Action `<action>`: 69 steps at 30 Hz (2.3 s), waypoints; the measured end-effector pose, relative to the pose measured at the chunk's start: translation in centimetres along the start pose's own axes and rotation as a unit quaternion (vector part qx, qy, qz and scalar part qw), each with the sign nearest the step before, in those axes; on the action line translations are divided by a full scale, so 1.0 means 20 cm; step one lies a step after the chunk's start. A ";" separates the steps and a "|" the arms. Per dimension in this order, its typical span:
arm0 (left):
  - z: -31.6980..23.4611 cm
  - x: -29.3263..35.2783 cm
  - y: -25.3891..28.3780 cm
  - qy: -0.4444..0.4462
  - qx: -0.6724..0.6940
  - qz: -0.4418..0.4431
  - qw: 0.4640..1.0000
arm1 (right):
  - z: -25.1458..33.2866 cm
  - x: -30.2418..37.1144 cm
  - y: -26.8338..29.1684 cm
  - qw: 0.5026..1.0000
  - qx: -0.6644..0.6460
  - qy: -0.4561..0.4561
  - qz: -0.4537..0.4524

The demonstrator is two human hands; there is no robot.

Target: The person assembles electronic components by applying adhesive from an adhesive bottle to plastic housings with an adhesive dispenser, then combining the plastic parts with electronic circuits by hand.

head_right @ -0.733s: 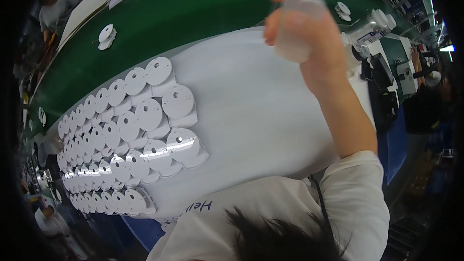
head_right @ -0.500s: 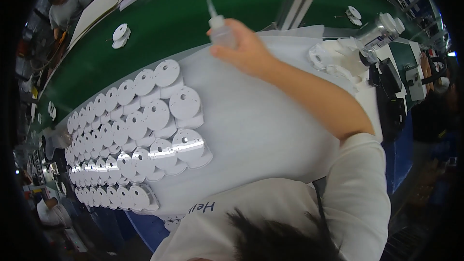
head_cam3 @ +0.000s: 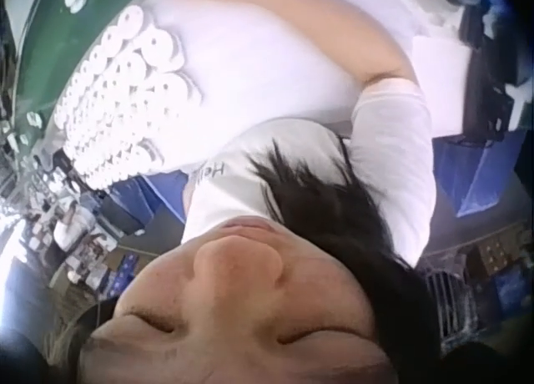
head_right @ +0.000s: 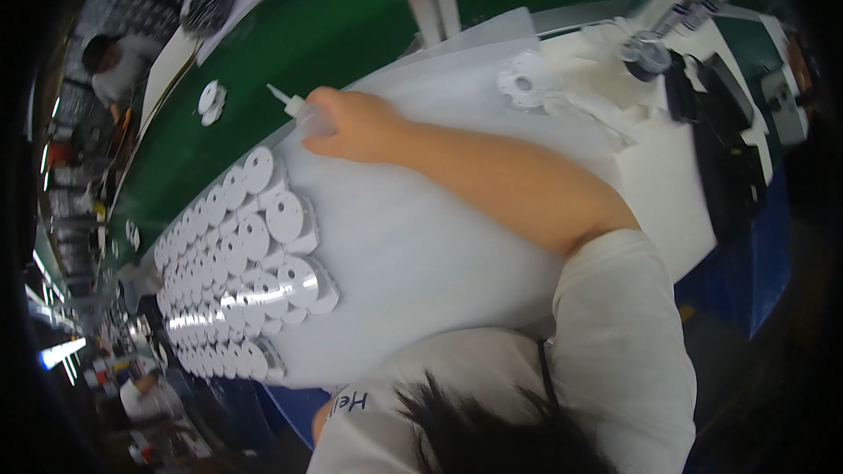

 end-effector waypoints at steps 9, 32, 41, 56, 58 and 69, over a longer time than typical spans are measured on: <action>-0.31 0.58 0.28 0.030 0.053 -0.134 0.989 | 0.04 0.04 -0.01 0.998 0.037 -0.004 0.041; 0.57 0.33 2.46 0.403 -0.127 -0.579 0.698 | 0.01 0.01 -0.02 0.998 -0.047 -0.008 0.032; 0.09 0.42 2.21 0.220 -0.201 -0.658 0.692 | 0.06 0.02 -0.02 0.972 -0.225 0.020 0.062; -0.54 0.90 0.55 -0.147 -0.221 -0.919 0.290 | 0.41 0.11 -0.02 0.967 -0.243 0.072 0.041; -0.53 0.80 0.54 -0.111 -0.246 -0.918 0.290 | 0.48 0.14 0.00 0.975 -0.181 0.118 0.047; -0.59 0.57 0.50 -0.190 -0.353 -0.858 0.320 | 0.69 0.38 0.18 0.926 -0.119 0.359 0.021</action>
Point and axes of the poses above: each hand's wrist, its own x-axis away from the middle knuckle, its own y-axis out of the back of the hand, z = x × y, the point moved 10 cm from there along -x, towards the middle knuckle, and after that the axes turned 11 degrees about -x, right-handed, at the moved point
